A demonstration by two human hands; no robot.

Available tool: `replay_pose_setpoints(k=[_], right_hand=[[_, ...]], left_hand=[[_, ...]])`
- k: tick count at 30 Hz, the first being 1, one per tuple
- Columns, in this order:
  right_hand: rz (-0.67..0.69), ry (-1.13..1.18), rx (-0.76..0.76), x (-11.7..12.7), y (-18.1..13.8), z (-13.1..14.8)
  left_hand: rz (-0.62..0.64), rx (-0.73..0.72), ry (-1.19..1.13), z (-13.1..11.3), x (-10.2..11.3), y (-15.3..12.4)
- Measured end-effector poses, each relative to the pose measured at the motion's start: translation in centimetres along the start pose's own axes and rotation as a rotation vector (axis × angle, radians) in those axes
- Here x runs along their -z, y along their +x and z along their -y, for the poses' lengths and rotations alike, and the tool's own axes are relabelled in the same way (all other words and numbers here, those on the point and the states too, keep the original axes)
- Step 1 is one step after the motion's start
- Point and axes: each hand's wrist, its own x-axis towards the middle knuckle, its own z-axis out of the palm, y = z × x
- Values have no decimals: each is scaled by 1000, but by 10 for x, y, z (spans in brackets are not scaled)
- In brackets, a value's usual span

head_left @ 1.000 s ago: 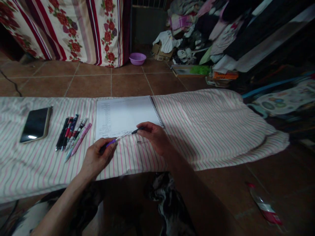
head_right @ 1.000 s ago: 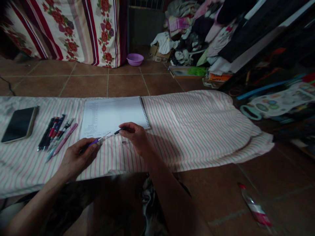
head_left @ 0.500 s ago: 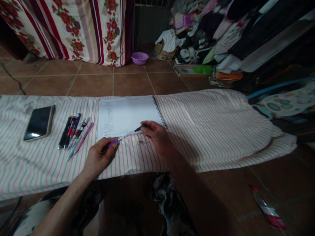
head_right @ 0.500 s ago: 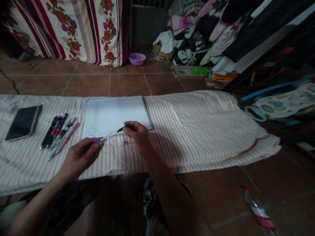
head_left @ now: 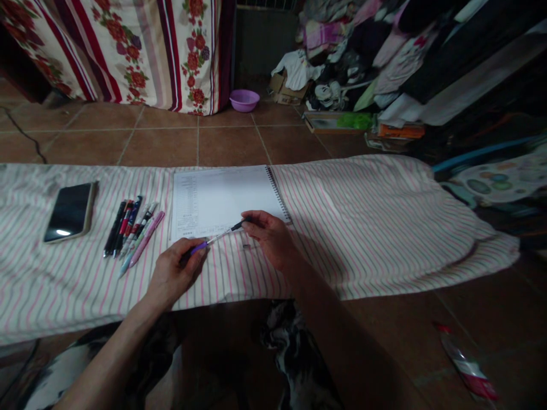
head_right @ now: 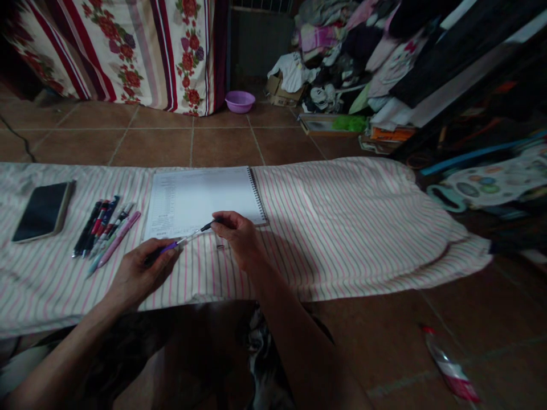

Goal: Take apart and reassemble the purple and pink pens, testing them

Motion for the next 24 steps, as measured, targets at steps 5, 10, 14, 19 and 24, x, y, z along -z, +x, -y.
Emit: replay_pose_setpoints(k=[5,10,14,19,24], right_hand=[[12,1,4,0,0,0],[-2,-16,-10,-2,-1,2],[6,-27,0,-2,-1,2],[2,-40,1,-3,-2,2],[9,-56,10,-3,-2,0]], left_hand=[[5,-12,6,1,-1,0],[1,-22,28,1,-1,0],[3,-17,25,0,-1,-1],[8,-17,36,0,0,-1],[7,-32,52,-1,0,0]])
